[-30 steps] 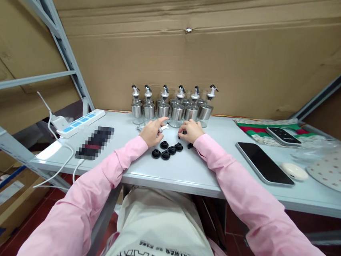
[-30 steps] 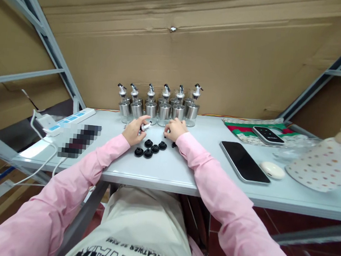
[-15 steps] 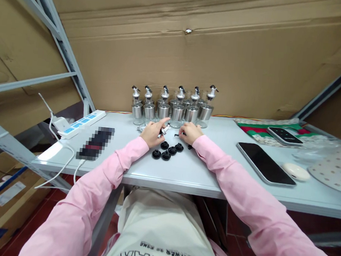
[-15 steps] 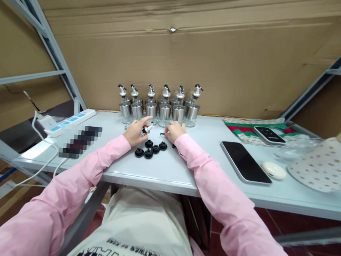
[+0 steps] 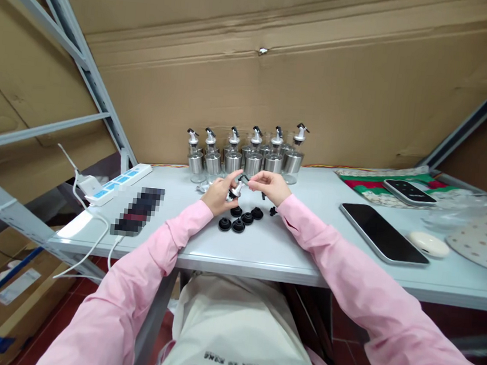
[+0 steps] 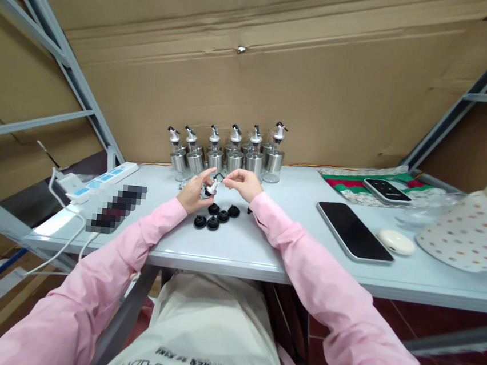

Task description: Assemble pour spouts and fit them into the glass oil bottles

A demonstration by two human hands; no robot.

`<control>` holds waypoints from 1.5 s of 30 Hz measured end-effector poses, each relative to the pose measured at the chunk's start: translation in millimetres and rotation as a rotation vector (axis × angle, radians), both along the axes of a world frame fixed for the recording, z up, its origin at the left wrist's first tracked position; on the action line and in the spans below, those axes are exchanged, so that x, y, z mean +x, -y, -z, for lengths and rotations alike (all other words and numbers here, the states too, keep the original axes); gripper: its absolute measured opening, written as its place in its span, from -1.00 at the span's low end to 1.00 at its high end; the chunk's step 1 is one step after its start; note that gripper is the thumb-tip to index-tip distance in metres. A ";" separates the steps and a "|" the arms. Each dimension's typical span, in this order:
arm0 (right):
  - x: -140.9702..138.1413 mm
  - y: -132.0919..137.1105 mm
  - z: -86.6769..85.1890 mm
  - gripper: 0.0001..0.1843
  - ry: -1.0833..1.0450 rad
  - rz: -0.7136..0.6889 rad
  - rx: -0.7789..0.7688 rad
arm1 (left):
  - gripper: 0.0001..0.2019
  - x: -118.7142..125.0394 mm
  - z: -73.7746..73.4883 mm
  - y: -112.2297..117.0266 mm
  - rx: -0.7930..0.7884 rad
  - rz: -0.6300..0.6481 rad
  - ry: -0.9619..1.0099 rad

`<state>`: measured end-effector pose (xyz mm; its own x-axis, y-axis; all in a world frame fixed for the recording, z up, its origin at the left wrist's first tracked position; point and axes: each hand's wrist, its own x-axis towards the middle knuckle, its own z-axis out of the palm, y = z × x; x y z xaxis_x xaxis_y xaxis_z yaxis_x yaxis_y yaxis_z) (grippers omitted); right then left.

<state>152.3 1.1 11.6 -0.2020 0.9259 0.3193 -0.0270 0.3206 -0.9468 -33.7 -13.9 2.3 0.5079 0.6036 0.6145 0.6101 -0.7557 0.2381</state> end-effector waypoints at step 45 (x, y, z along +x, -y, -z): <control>3.9 5.6 2.1 -0.53 -0.218 -0.448 -0.402 | -0.40 7.3 -7.5 12.6 -0.069 -0.077 -0.178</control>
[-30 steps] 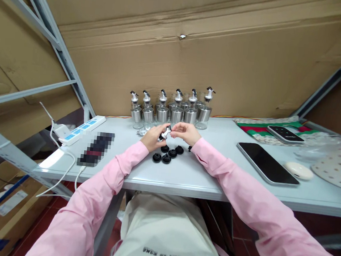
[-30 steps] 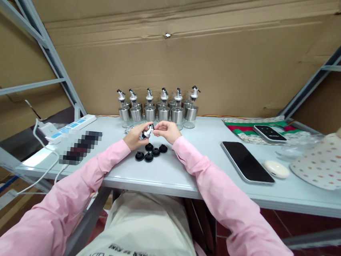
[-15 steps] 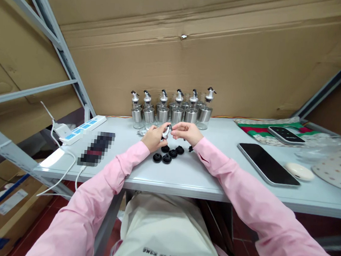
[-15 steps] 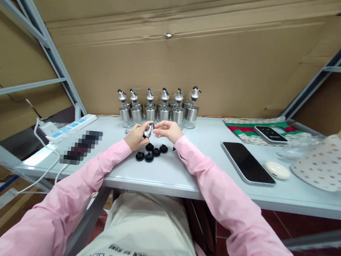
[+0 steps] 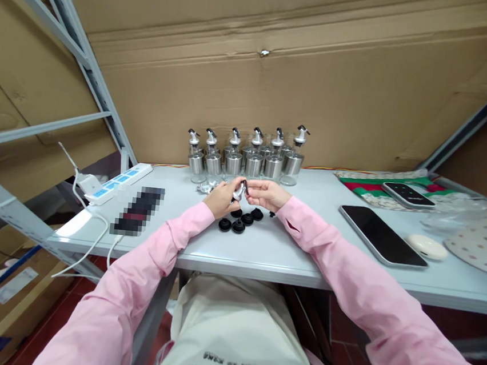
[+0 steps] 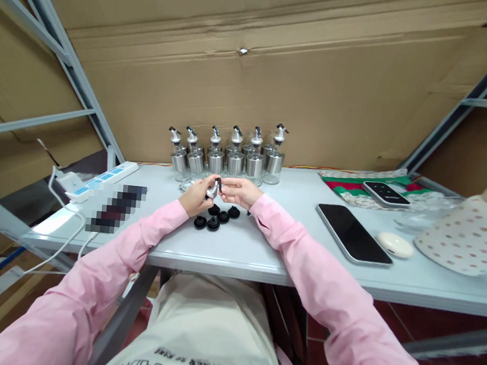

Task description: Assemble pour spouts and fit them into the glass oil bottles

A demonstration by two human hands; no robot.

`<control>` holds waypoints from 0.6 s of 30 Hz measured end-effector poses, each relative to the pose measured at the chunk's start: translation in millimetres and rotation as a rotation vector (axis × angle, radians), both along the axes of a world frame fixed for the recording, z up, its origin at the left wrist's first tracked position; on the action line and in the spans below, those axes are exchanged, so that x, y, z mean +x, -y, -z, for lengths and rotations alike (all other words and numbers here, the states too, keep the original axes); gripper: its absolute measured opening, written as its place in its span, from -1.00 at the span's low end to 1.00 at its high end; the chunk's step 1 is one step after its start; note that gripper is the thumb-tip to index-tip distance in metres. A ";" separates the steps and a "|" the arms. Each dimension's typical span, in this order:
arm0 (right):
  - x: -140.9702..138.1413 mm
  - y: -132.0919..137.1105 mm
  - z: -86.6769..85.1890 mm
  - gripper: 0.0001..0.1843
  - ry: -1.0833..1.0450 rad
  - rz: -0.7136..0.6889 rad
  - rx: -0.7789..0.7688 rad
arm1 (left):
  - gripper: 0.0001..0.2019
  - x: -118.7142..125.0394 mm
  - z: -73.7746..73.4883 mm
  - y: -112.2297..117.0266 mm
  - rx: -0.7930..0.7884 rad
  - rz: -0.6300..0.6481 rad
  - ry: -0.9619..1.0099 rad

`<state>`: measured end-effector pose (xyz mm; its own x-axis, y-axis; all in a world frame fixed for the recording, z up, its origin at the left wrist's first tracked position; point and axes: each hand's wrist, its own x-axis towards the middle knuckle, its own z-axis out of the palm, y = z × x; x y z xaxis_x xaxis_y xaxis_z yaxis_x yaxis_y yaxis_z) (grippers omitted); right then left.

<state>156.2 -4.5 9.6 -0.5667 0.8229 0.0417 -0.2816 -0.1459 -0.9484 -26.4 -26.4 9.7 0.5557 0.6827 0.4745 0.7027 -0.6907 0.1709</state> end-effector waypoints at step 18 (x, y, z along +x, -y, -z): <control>-10.4 7.9 -3.5 -0.64 0.062 0.029 0.190 | -0.40 -0.6 6.3 -3.3 0.063 0.021 0.015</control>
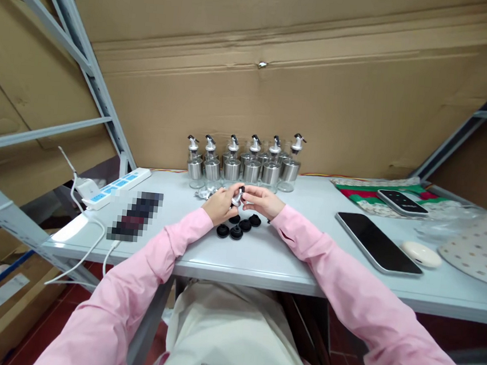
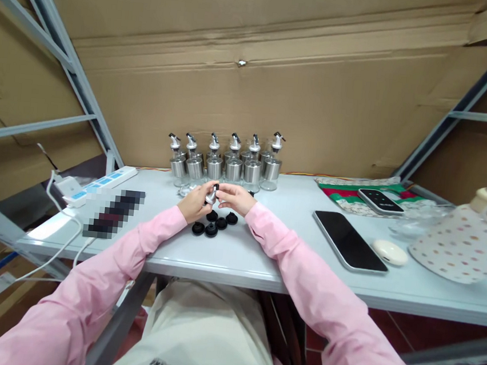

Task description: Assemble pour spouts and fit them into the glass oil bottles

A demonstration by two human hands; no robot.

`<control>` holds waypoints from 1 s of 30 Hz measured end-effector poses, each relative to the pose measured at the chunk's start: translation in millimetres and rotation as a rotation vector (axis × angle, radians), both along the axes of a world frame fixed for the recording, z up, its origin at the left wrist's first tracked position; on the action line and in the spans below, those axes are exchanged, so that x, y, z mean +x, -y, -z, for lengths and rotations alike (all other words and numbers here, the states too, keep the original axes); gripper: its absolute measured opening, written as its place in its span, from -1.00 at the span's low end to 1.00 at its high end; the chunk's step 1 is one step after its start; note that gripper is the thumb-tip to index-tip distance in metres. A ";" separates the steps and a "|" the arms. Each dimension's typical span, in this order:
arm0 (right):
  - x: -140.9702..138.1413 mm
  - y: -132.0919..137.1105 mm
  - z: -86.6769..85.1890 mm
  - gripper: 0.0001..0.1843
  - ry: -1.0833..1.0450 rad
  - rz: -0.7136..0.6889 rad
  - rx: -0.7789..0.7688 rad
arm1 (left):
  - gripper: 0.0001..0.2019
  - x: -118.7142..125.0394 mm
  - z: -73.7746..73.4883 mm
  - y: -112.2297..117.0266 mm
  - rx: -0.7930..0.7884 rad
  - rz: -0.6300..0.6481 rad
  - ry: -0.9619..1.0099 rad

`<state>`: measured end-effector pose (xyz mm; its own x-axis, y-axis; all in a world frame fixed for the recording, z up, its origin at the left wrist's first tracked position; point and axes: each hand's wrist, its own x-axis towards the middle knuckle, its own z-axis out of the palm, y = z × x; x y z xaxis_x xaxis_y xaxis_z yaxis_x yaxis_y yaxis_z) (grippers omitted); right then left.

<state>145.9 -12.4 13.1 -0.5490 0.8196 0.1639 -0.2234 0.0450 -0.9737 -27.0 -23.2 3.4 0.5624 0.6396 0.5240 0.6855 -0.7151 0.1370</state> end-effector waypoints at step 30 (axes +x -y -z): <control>42.2 -59.2 14.1 -0.79 0.377 0.957 0.347 | -0.54 -29.3 -9.8 -23.1 0.008 -0.421 0.106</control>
